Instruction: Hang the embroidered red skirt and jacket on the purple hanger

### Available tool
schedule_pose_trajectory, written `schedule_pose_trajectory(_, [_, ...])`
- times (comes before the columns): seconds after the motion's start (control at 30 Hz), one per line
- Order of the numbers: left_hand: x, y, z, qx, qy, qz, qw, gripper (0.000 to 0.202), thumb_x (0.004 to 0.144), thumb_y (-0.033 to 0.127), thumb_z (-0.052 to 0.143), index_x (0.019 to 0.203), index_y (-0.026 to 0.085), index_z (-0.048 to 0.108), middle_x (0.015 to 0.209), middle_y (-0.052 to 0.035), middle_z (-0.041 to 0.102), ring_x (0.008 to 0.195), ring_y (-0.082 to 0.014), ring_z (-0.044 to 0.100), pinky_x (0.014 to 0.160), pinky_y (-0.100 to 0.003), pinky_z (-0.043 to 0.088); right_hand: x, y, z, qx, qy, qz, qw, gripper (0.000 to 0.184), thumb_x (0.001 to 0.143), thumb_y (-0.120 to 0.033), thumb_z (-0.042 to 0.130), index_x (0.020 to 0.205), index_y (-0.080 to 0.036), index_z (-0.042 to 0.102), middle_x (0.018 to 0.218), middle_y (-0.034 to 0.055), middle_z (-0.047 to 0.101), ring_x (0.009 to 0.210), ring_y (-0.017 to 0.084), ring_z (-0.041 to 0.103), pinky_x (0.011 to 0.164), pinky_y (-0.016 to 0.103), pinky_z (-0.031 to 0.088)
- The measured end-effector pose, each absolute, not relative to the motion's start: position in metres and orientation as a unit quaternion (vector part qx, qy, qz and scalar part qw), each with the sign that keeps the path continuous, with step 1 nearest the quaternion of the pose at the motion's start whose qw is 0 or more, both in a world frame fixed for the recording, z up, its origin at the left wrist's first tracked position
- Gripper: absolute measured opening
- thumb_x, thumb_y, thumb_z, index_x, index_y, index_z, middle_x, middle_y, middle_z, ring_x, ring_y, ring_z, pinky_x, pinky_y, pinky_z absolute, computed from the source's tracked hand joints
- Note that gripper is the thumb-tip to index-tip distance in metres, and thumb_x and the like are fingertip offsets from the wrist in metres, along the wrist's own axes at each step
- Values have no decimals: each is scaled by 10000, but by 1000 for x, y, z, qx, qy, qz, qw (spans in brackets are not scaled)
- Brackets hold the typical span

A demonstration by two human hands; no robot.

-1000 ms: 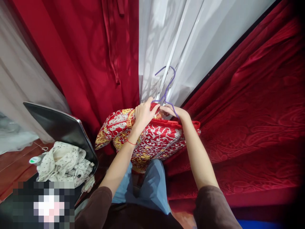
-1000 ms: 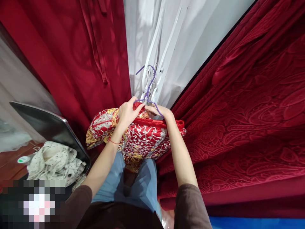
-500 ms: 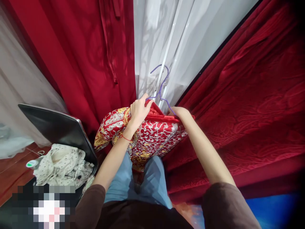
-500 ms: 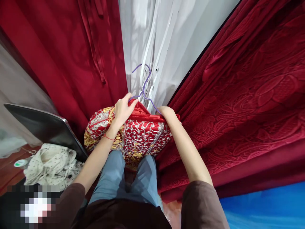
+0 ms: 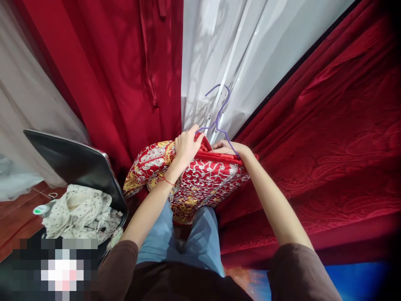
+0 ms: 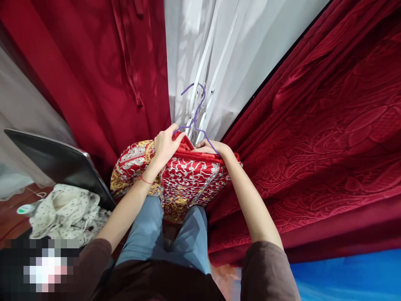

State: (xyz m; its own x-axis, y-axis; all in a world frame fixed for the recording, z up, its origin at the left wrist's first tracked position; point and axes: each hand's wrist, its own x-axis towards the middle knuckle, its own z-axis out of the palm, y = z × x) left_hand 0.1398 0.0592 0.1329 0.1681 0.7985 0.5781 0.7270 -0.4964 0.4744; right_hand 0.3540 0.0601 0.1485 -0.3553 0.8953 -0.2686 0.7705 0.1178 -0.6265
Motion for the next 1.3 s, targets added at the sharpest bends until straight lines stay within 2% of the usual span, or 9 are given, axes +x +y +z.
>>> schedule_pose_trajectory(0.17, [137,61,133,767,489,412,52,253,955,453,524,1088,274,642,878,-54,735,822,-240,677,639,-316,386,362,67,139,-558,-745,365,21,304,665,-273,597,900,-155,748,699,26,727,704,204,662,679,279,518])
schedule_pose_trajectory(0.3, [134,64,133,769,481,417,51,268,954,476,522,1070,270,649,866,-59,732,803,-236,672,631,-317,385,376,57,161,-610,-756,235,38,234,707,-243,594,871,-162,741,829,56,752,807,223,670,760,292,514])
schedule_pose_trajectory(0.47, [130,74,129,785,435,439,48,269,990,439,462,1069,255,642,902,-60,733,782,-210,668,646,-321,436,403,23,195,-619,-731,100,271,234,856,-399,559,842,-181,642,795,30,660,731,170,582,721,281,477])
schedule_pose_trajectory(0.57, [135,71,126,767,403,498,-1,245,994,333,449,1131,221,619,1067,-83,715,956,-213,660,802,-342,498,405,3,188,-578,-704,82,405,312,902,-499,531,810,-202,564,747,0,564,685,141,506,665,258,442])
schedule_pose_trajectory(0.77, [177,39,135,823,191,517,-136,340,964,228,432,1262,187,592,1369,-105,591,1354,-238,468,1135,-448,351,384,-14,149,-534,-661,177,496,386,885,-599,547,837,-217,528,775,-15,517,694,126,480,671,237,449])
schedule_pose_trajectory(0.87, [206,44,141,872,152,447,-130,375,979,357,435,1213,140,632,1210,-134,678,1194,-255,593,1076,-459,394,372,-21,139,-543,-621,189,532,390,878,-611,542,851,-222,534,796,-7,537,694,131,487,677,239,456])
schedule_pose_trajectory(1.0, [223,69,135,900,150,388,-133,457,994,487,412,836,154,683,741,-66,697,773,-203,654,830,-377,455,371,-29,133,-544,-570,265,556,347,831,-559,642,840,-218,576,791,-6,594,685,128,533,662,230,462])
schedule_pose_trajectory(1.17, [216,81,123,895,116,407,-141,483,987,537,427,727,195,649,609,-3,634,652,-152,589,724,-325,382,394,-32,114,-525,-534,436,498,394,697,-460,796,973,-203,681,938,36,721,861,194,660,830,311,515])
schedule_pose_trajectory(1.3, [214,80,123,888,110,428,-131,497,972,559,448,683,203,640,569,13,614,599,-140,555,693,-321,359,409,-40,82,-549,-531,460,452,442,670,-557,775,910,-194,700,857,43,730,799,215,666,782,338,522])
